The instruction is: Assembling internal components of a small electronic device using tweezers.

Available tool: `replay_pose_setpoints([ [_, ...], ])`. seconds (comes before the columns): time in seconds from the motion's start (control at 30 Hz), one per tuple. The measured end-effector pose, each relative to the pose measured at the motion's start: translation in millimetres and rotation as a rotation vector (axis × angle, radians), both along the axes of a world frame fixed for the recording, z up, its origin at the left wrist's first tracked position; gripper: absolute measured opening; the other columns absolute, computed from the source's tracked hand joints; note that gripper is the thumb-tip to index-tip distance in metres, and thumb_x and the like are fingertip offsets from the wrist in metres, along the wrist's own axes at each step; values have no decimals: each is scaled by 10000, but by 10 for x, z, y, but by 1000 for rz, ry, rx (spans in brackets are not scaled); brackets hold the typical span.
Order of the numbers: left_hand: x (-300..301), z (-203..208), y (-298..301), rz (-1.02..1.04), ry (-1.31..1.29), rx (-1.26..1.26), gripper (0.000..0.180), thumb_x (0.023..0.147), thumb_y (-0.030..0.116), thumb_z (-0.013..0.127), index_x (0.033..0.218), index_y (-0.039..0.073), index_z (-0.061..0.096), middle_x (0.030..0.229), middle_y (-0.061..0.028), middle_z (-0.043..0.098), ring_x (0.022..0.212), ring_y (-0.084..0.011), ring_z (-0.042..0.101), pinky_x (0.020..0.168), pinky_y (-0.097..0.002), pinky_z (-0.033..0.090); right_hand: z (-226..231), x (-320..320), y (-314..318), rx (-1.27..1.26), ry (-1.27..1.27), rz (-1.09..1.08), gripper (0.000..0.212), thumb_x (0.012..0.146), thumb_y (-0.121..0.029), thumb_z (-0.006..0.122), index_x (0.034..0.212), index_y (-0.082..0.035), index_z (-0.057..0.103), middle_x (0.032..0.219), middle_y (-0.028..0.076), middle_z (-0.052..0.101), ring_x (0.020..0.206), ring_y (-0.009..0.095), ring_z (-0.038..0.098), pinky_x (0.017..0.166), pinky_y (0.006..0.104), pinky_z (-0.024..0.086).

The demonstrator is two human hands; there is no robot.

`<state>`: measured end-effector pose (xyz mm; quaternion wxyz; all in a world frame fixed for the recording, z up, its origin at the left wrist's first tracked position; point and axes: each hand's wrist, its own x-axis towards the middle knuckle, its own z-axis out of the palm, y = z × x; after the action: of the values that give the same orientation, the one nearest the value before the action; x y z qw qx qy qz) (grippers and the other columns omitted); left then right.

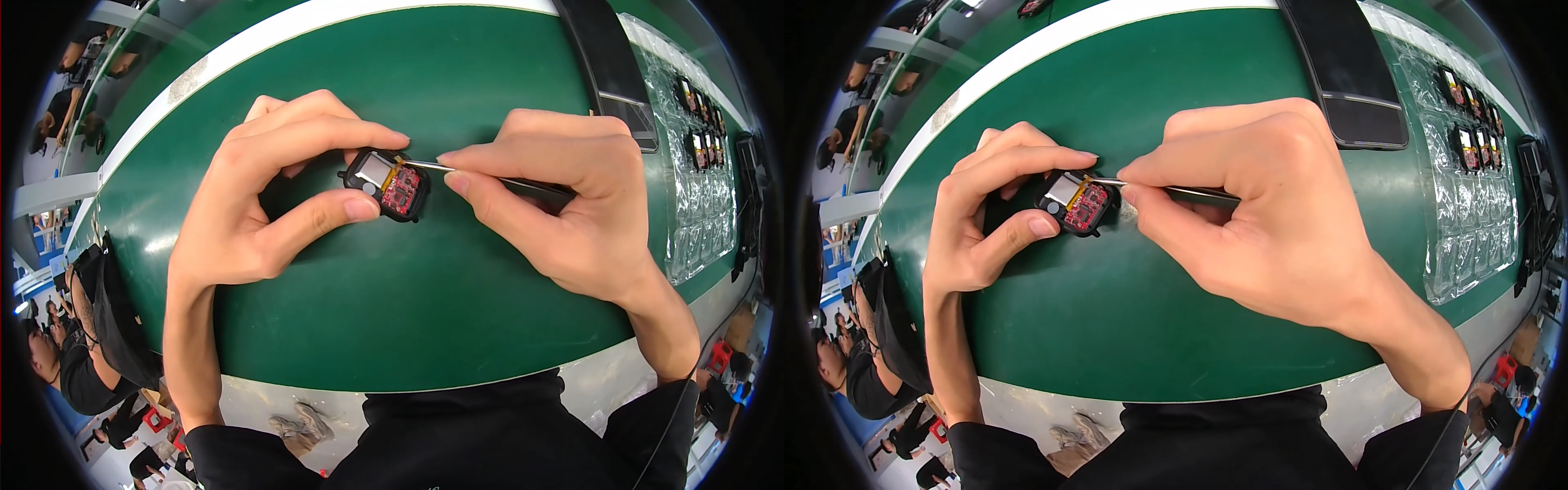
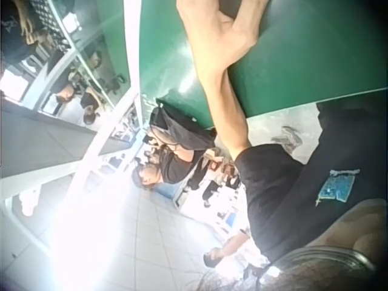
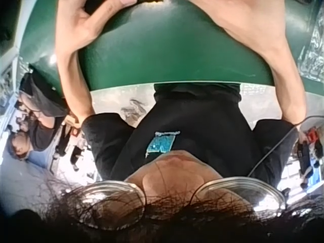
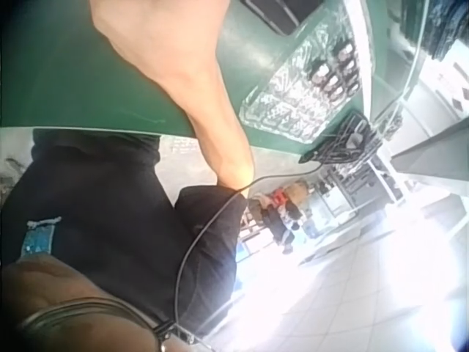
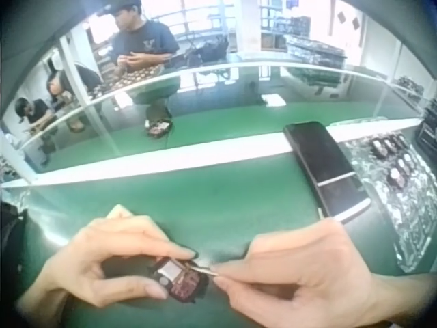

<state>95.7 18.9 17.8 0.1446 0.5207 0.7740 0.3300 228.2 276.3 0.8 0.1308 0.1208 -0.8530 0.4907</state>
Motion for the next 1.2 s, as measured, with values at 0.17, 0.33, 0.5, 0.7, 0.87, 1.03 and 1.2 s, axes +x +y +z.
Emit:
replay_pose_setpoints([
  [0.17,12,40,14,-11,4,-21,559,801,362,854,1240,18,809,995,-56,738,832,-175,510,790,-328,349,1,-17,10,9,14,15,158,853,64,832,994,1,868,682,48,679,567,96,586,518,273,372],
  [0.33,16,47,24,-25,35,-14,519,809,358,861,1198,21,801,1021,-58,758,829,-169,518,787,-325,356,-10,-14,-3,-11,17,12,151,856,58,835,991,-2,867,680,36,670,558,81,567,512,266,357],
  [0.5,20,41,34,-29,44,-15,510,815,354,863,1193,19,797,1025,-59,759,828,-171,513,780,-324,356,38,11,-16,23,-13,-23,149,860,50,840,995,-7,869,676,21,663,554,62,549,502,255,336],
  [0.7,33,40,12,-5,20,-17,527,801,360,866,1191,12,798,1010,-60,746,824,-170,491,779,-324,352,-5,10,-13,-31,-3,-19,144,865,43,843,995,-13,872,674,15,667,554,59,548,502,254,330],
  [0.87,12,36,26,-13,18,-18,528,802,368,862,1184,8,800,1013,-64,748,824,-167,492,779,-324,350,-26,-15,10,-23,19,14,139,869,51,836,989,-9,872,675,31,675,559,74,568,516,262,357],
  [1.03,29,53,28,-19,46,-14,502,825,370,858,1167,7,804,1007,-69,754,827,-168,529,776,-322,352,-33,-8,-16,-11,34,0,157,857,59,837,993,-9,872,670,37,674,558,88,573,515,268,363],
  [1.2,33,40,37,-16,56,-5,480,844,366,862,1158,7,807,1003,-74,760,827,-172,556,773,-323,355,-1,12,-8,8,-1,-29,173,847,68,833,995,-11,872,673,45,681,559,99,585,518,272,376],
])
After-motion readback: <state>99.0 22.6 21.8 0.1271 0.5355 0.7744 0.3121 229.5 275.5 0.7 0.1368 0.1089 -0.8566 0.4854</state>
